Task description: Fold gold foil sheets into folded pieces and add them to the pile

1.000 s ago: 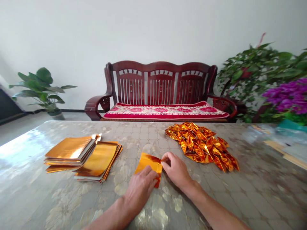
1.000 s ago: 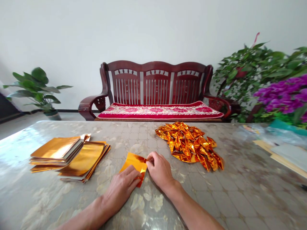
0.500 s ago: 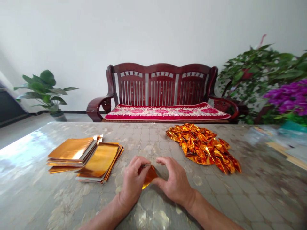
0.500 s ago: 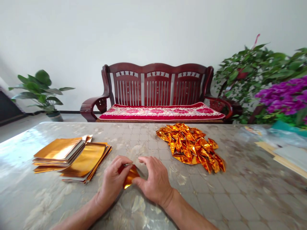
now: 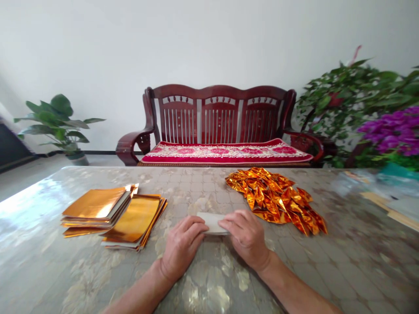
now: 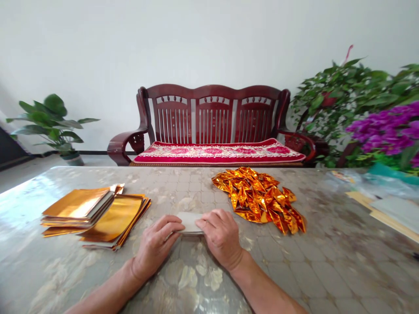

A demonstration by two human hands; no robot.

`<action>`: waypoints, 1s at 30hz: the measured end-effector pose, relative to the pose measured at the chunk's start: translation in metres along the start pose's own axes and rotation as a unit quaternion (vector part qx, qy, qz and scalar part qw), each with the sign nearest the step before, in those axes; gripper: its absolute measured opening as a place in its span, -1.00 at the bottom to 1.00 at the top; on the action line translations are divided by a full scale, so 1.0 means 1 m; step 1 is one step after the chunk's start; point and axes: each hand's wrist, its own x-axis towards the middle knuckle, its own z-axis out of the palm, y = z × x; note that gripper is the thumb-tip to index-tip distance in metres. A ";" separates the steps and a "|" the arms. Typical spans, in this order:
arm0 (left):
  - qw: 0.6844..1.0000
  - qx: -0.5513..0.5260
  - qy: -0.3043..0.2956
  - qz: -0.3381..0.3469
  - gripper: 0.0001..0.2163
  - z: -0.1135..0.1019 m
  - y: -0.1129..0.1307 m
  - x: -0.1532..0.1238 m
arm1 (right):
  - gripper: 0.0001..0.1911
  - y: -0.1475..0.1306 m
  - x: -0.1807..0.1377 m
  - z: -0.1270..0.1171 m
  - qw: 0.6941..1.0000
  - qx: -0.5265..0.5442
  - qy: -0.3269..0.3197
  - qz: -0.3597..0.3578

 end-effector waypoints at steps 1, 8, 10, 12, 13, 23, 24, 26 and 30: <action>1.000 0.022 -0.013 -0.001 -0.87 0.000 -0.001 0.000 | -0.75 0.000 -0.001 0.002 1.000 -0.007 -0.023 0.011; 0.990 0.117 -0.067 -0.031 -0.88 -0.003 -0.001 -0.002 | -0.84 -0.005 -0.008 0.006 0.985 -0.015 -0.171 0.037; 0.984 0.149 -0.091 -0.030 -0.87 -0.003 0.000 -0.002 | -0.86 -0.007 -0.008 0.005 0.981 -0.023 -0.186 0.038; 0.974 0.184 -0.126 -0.028 -0.85 -0.002 0.001 -0.002 | -0.92 -0.009 -0.007 0.005 0.978 -0.029 -0.200 0.042; 0.969 0.199 -0.145 -0.026 -0.84 -0.001 0.001 -0.002 | -0.93 -0.010 -0.006 0.004 0.977 -0.030 -0.207 0.043; 0.959 0.182 -0.206 -0.068 -0.78 -0.004 0.003 0.000 | -0.92 -0.008 -0.006 0.006 0.970 0.008 -0.233 0.066; 0.961 0.167 -0.203 -0.082 -0.77 -0.004 0.003 0.001 | -0.92 -0.007 -0.006 0.007 0.970 0.011 -0.233 0.074; 0.965 0.135 -0.195 -0.116 -0.75 -0.005 0.001 0.003 | -0.92 -0.004 -0.005 0.008 0.968 0.017 -0.234 0.089; 0.964 0.096 -0.180 -0.170 -0.78 -0.003 -0.002 0.005 | -0.89 0.001 -0.004 0.008 0.963 0.025 -0.241 0.117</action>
